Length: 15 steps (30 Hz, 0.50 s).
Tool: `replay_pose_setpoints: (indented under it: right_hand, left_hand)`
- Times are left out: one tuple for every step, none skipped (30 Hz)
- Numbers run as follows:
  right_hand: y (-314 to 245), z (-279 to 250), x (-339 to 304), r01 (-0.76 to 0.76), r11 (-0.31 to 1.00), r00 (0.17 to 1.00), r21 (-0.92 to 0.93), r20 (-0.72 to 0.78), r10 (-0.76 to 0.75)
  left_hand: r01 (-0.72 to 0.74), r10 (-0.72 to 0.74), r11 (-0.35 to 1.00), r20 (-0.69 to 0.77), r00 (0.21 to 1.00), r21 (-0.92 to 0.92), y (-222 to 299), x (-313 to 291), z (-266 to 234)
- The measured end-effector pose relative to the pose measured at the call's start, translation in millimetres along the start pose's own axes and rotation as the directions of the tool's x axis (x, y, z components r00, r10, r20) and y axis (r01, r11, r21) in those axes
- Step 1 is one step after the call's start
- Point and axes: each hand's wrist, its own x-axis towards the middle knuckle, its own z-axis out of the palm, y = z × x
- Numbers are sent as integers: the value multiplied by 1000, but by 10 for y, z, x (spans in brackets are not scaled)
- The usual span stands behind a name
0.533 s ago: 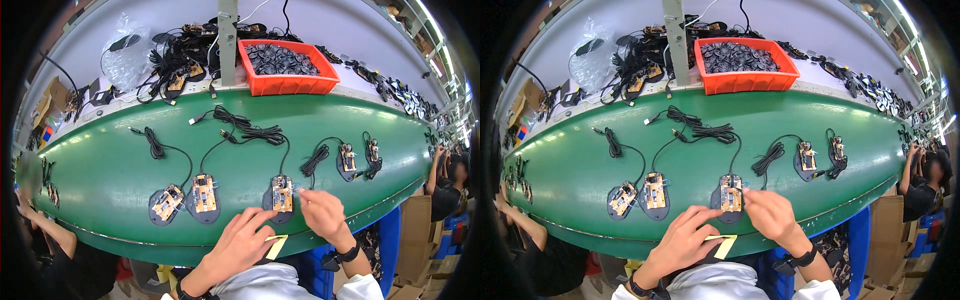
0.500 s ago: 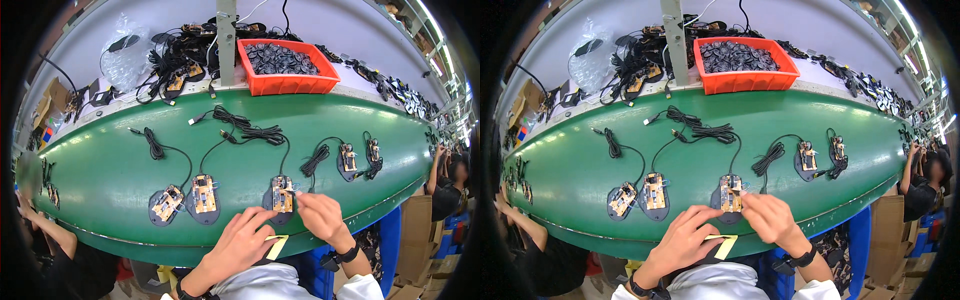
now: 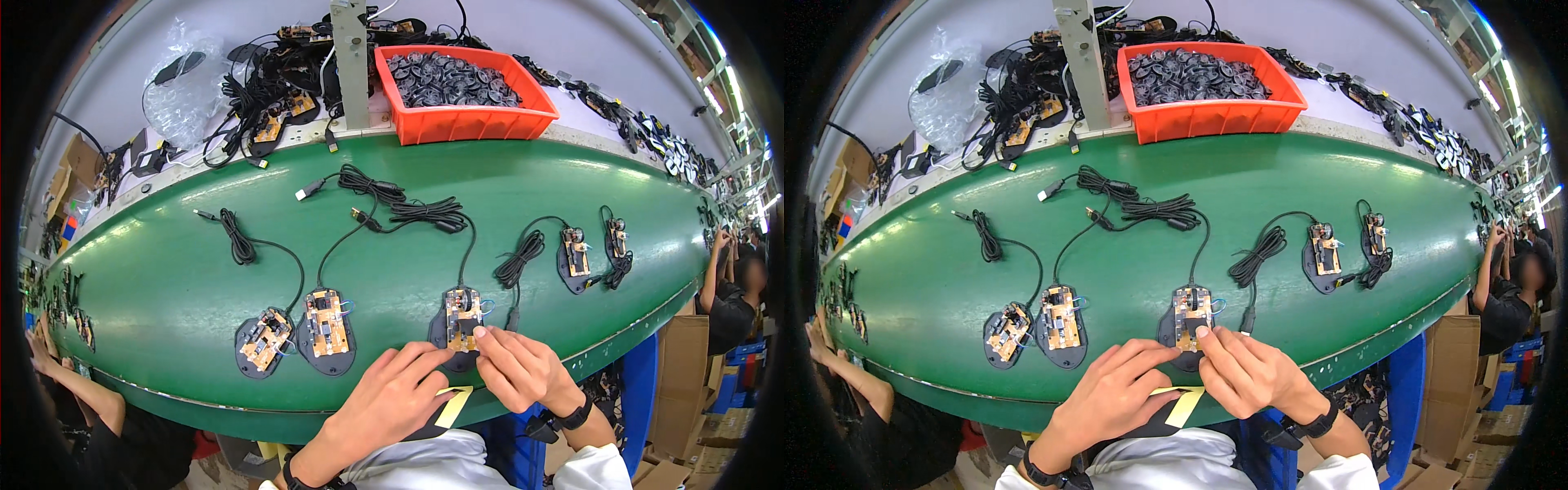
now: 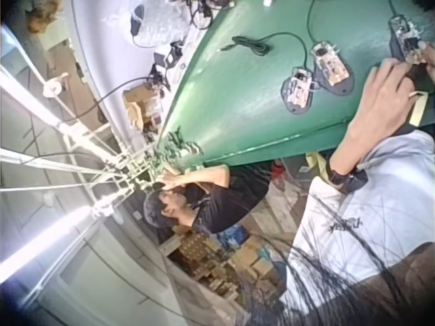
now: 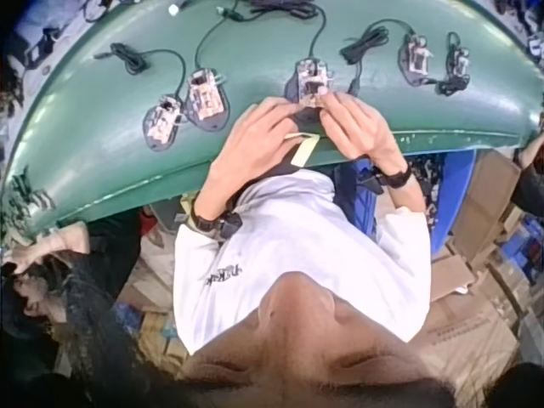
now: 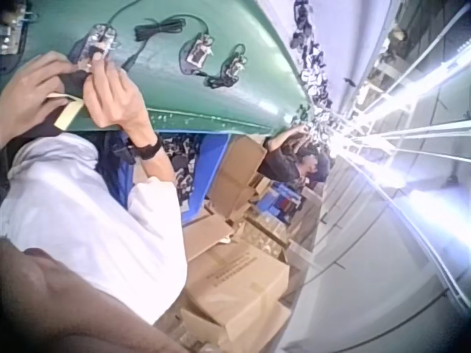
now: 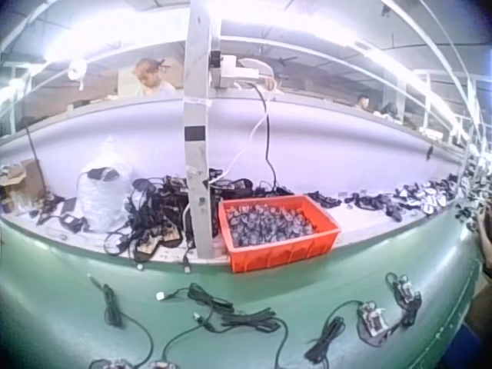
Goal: The worker is assembling computer mice on an electronics factory assembly line, applying adhesive tape and connecting components.
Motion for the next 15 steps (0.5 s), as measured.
replay_pose_setpoints:
  right_hand:
    - [-6, 1, 9, 10, 1000, 1000, -6, 10, -10]
    - [-9, -13, 17, 9, 1000, 1000, -6, 13, -9]
    - [-11, -26, 26, 14, 1000, 1000, -1, 28, -14]
    - [-13, -30, 30, 19, 1000, 999, 4, 42, -19]
    - [-16, -25, 28, 16, 1000, 999, 2, 45, -17]
    - [-20, -16, 25, 13, 1000, 998, 5, 60, -13]
    - [-23, -8, 23, 10, 1000, 997, 8, 76, -10]
    - [-24, -13, 18, 7, 1000, 997, 6, 76, -8]
    - [-24, -19, 14, 11, 1000, 997, 10, 74, -12]
    - [-25, -28, 11, 15, 1000, 997, 14, 72, -16]
    - [-24, -18, 15, 15, 1000, 997, 15, 71, -16]
    - [-17, -8, 23, -4, 1000, 998, 22, 57, 3]
    - [-9, 0, 33, -23, 999, 999, 30, 42, 22]
    - [3, -1, 46, -23, 999, 999, 30, 43, 22]
    - [16, -8, 66, -36, 999, 999, 26, 21, 36]
  left_hand:
    - [2, -2, 1000, -5, 1000, 2, -4, -1, -4]
    - [2, -2, 1000, -4, 1000, -1, -11, 6, -10]
    - [-5, 5, 1000, -4, 1000, -4, -18, 13, -20]
    - [-11, 11, 1000, -5, 1000, -6, -23, 16, -29]
    - [-13, 13, 1000, -4, 1000, -9, -32, 16, -37]
    - [-13, 13, 1000, 3, 1000, -15, -40, 16, -46]
    - [-12, 12, 1000, 10, 1000, -20, -47, 16, -54]
    - [-14, 15, 1000, 12, 1000, -21, -39, 22, -63]
    - [-6, 7, 1000, 23, 1000, -18, -30, 28, -73]
    - [2, -1, 1000, 34, 999, -15, -24, 35, -79]
    - [3, -2, 1000, 35, 999, -15, -35, 29, -79]
    - [-1, 2, 1000, 24, 1000, -28, -49, 25, -78]
    - [-6, 6, 999, 12, 1000, -40, -61, 19, -75]
    - [-6, 6, 999, 12, 1000, -42, -71, 15, -66]
    - [-14, 14, 1000, 33, 999, 5, -80, 10, -55]
